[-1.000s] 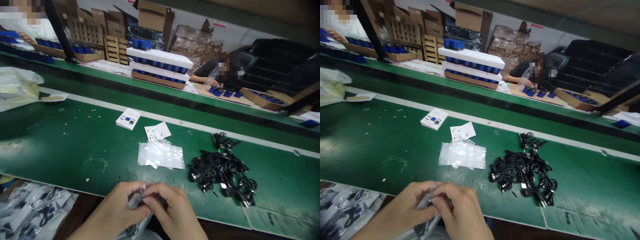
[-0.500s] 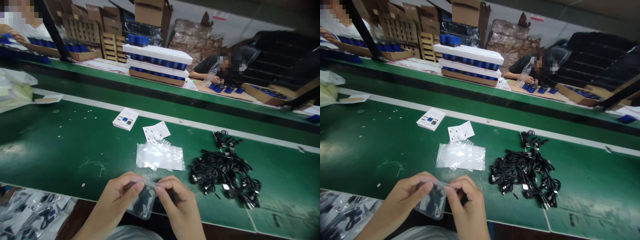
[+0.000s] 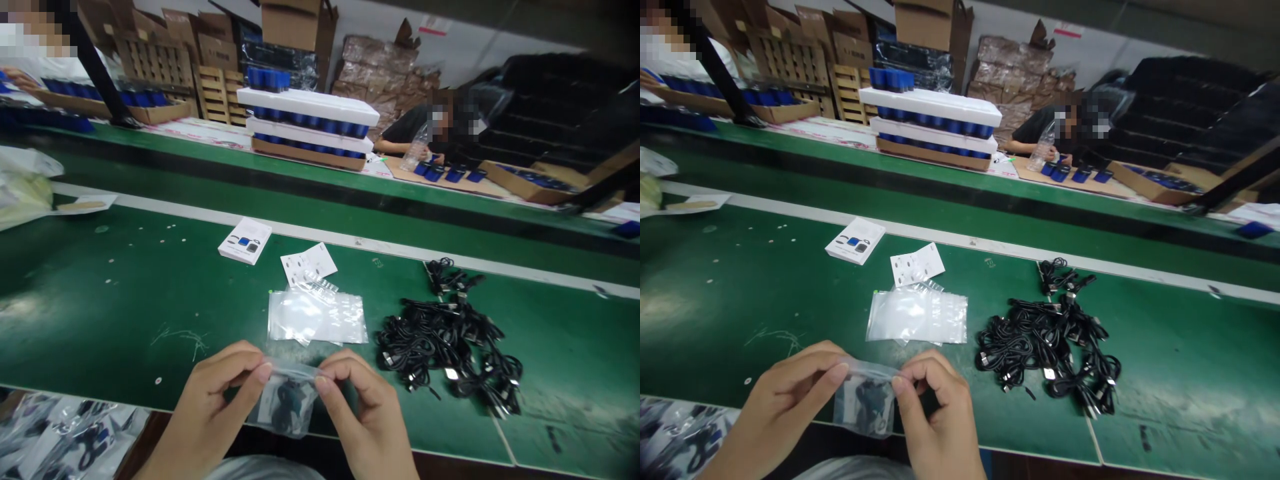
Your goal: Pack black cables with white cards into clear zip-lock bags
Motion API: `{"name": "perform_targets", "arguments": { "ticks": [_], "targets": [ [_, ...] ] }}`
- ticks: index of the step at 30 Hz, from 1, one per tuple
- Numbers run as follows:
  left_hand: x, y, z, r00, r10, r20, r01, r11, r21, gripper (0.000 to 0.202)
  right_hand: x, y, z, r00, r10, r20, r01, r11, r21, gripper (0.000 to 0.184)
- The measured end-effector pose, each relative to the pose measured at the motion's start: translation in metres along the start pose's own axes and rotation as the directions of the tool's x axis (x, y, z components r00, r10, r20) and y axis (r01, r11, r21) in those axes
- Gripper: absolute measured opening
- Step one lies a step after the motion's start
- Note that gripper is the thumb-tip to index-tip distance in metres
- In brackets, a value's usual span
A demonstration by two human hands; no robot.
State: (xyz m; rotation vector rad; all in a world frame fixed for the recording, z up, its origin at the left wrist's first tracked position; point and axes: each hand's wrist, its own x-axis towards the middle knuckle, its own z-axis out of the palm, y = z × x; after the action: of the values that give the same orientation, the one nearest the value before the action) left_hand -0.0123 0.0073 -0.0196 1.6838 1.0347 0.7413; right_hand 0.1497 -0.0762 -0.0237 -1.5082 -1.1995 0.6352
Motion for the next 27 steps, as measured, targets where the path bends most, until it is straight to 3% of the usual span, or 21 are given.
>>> {"name": "perform_targets", "arguments": {
  "ticks": [5,9,11,14,18,23,27],
  "targets": [
    [-0.003,-0.003,0.001,0.994,0.107,0.016,-0.108,0.993,0.044,0.021,-0.001,0.001,0.002,1.0,0.006,-0.017,-0.006,1.0,0.026,0.017],
    [-0.006,-0.002,0.01,0.991,0.037,-0.131,-0.047,0.996,-0.074,0.024,-0.005,0.003,0.012,0.998,0.005,-0.066,0.004,0.99,0.138,0.013],
    [-0.007,-0.003,0.017,0.994,0.005,-0.113,-0.02,0.991,-0.132,0.023,-0.007,0.004,0.02,0.994,0.02,-0.11,0.003,0.978,0.209,0.014],
    [-0.011,-0.006,0.03,0.999,0.002,-0.036,-0.008,0.988,-0.152,0.02,-0.01,0.005,0.036,0.966,0.108,-0.234,-0.03,0.948,0.315,0.017],
    [-0.019,-0.009,0.045,0.989,-0.038,-0.145,0.017,0.989,-0.148,0.018,-0.014,0.007,0.058,0.913,0.253,-0.32,-0.118,0.915,0.386,0.03],
    [-0.025,-0.012,0.055,0.978,0.037,-0.204,-0.065,0.989,-0.134,0.021,-0.023,0.01,0.071,0.905,0.301,-0.301,-0.126,0.866,0.484,0.036],
    [-0.026,-0.017,0.057,0.962,0.129,-0.24,-0.165,0.977,-0.135,0.025,-0.026,0.011,0.073,0.91,0.249,-0.332,-0.086,0.895,0.437,0.037]
  ]
}}
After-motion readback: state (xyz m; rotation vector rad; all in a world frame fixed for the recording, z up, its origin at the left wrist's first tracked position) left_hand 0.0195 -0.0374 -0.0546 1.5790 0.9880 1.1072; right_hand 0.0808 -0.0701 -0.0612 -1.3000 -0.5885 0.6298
